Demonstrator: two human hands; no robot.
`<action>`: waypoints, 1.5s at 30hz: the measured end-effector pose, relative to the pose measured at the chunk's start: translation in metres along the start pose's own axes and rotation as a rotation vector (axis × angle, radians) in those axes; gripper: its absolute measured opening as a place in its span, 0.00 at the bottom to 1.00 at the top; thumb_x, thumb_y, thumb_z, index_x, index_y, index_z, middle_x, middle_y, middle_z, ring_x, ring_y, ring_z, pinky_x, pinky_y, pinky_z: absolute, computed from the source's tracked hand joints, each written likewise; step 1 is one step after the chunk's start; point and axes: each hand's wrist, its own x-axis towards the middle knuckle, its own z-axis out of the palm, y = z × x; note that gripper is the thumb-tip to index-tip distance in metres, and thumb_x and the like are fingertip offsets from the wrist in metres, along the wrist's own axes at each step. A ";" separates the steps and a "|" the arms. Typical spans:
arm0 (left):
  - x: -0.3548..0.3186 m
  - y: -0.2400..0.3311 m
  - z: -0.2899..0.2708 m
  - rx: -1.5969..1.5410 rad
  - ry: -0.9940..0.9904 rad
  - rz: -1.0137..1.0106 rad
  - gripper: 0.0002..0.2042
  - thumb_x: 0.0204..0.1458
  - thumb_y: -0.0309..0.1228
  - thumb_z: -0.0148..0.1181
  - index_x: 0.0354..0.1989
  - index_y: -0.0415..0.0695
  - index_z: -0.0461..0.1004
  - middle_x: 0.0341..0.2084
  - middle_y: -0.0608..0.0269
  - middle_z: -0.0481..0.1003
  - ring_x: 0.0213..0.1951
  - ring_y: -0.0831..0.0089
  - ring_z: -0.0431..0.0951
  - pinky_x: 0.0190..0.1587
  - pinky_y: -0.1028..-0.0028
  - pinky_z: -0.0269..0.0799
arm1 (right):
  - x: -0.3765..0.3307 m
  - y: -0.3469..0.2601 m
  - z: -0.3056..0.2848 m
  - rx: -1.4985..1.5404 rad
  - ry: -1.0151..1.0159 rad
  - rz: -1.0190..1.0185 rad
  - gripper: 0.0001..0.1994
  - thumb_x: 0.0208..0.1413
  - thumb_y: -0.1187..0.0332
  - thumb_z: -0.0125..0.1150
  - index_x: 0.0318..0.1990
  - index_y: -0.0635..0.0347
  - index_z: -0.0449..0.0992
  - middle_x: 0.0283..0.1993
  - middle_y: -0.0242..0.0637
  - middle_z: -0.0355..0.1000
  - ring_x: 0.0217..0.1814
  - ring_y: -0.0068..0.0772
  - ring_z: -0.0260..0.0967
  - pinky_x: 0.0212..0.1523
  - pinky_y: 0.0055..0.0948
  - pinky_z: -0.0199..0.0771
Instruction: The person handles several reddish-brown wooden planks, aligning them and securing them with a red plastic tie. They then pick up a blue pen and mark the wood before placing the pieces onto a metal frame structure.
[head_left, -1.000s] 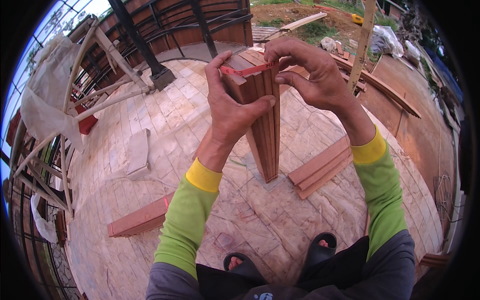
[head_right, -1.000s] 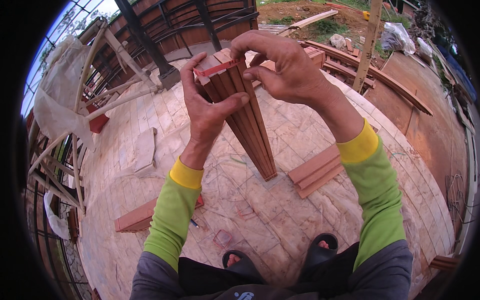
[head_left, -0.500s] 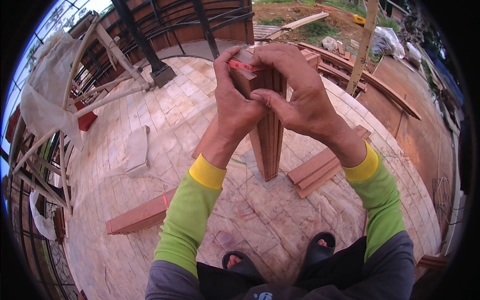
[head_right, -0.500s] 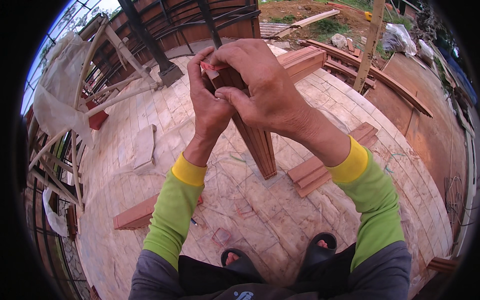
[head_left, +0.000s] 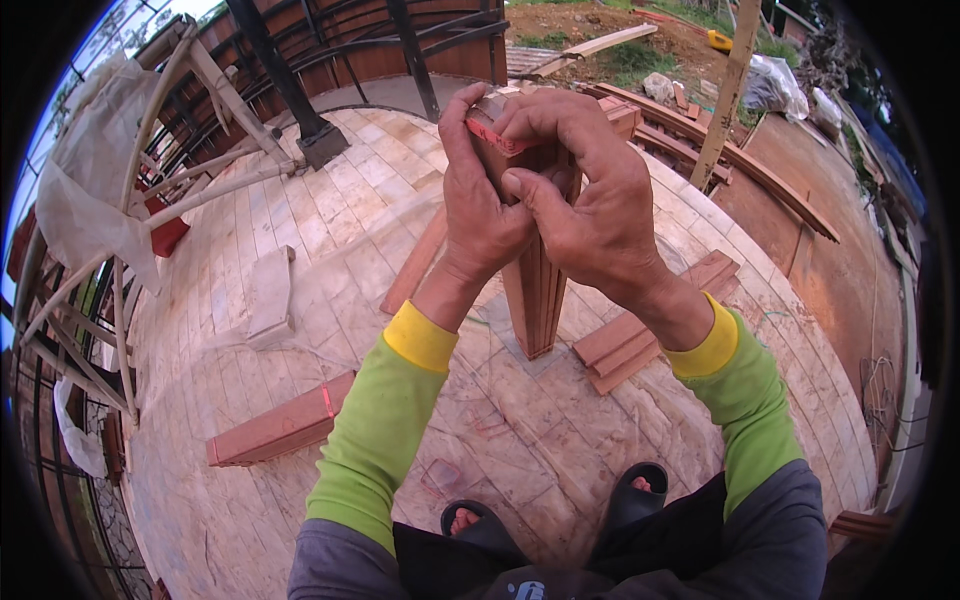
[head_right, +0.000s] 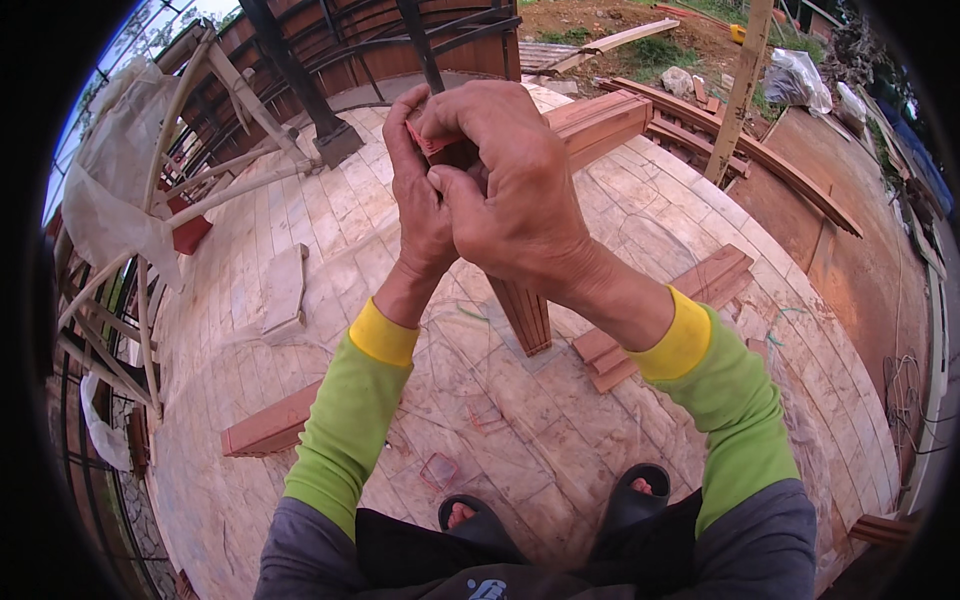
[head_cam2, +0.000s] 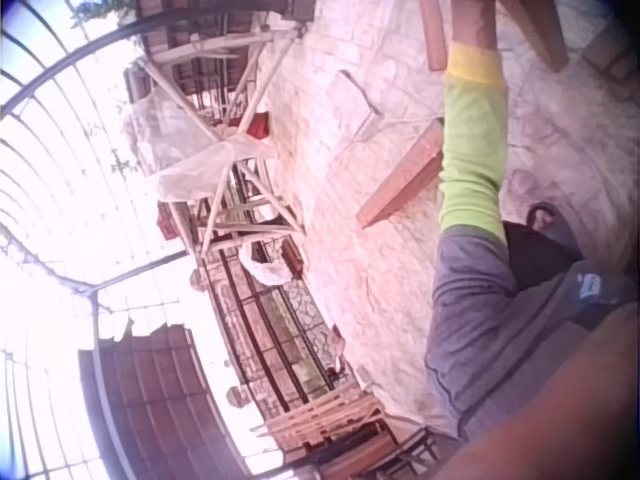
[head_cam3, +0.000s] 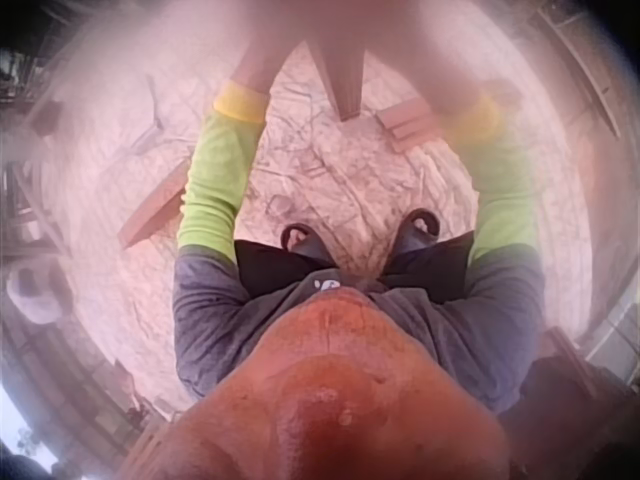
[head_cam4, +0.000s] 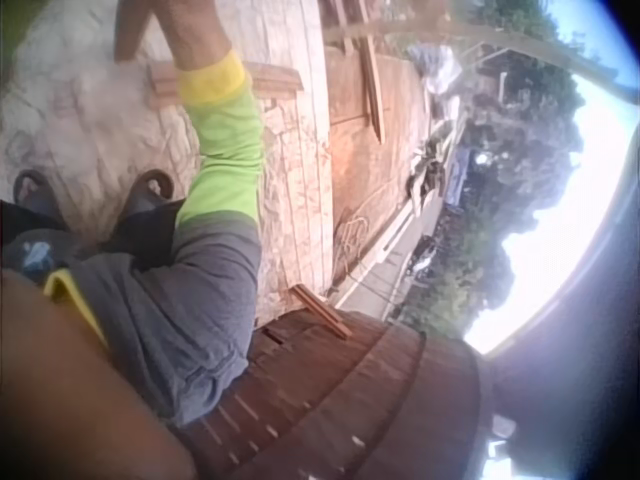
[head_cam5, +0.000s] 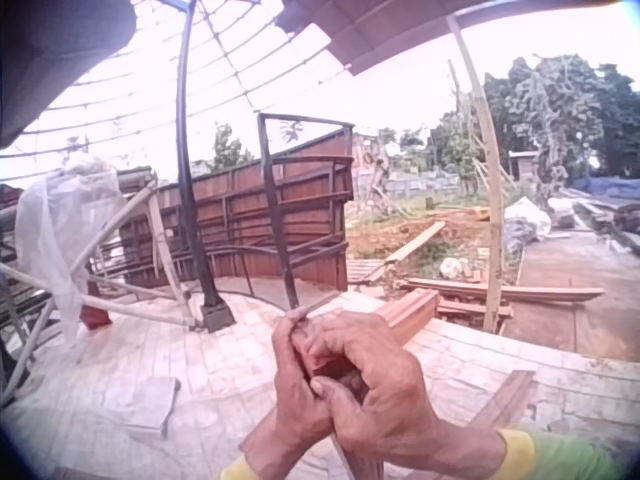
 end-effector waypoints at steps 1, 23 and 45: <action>0.001 0.000 0.001 -0.077 -0.022 -0.013 0.43 0.43 0.35 0.66 0.65 0.43 0.44 0.46 0.49 0.71 0.49 0.61 0.74 0.53 0.67 0.68 | 0.000 0.001 -0.002 -0.026 -0.008 -0.023 0.15 0.40 0.85 0.59 0.40 0.65 0.73 0.45 0.40 0.72 0.51 0.33 0.69 0.54 0.29 0.68; 0.017 0.008 -0.027 -0.340 -0.231 -0.234 0.44 0.32 0.32 0.73 0.62 0.40 0.55 0.49 0.57 0.67 0.51 0.69 0.69 0.57 0.71 0.64 | 0.010 0.012 -0.023 0.394 -0.184 0.203 0.10 0.47 0.84 0.59 0.37 0.66 0.71 0.47 0.39 0.70 0.50 0.26 0.66 0.52 0.25 0.66; 0.013 0.017 -0.014 -0.276 -0.181 -0.212 0.46 0.32 0.33 0.78 0.60 0.40 0.55 0.46 0.57 0.69 0.50 0.69 0.71 0.55 0.70 0.67 | 0.013 0.023 -0.040 0.370 -0.232 0.086 0.07 0.50 0.84 0.53 0.36 0.66 0.69 0.44 0.36 0.73 0.39 0.16 0.66 0.40 0.19 0.70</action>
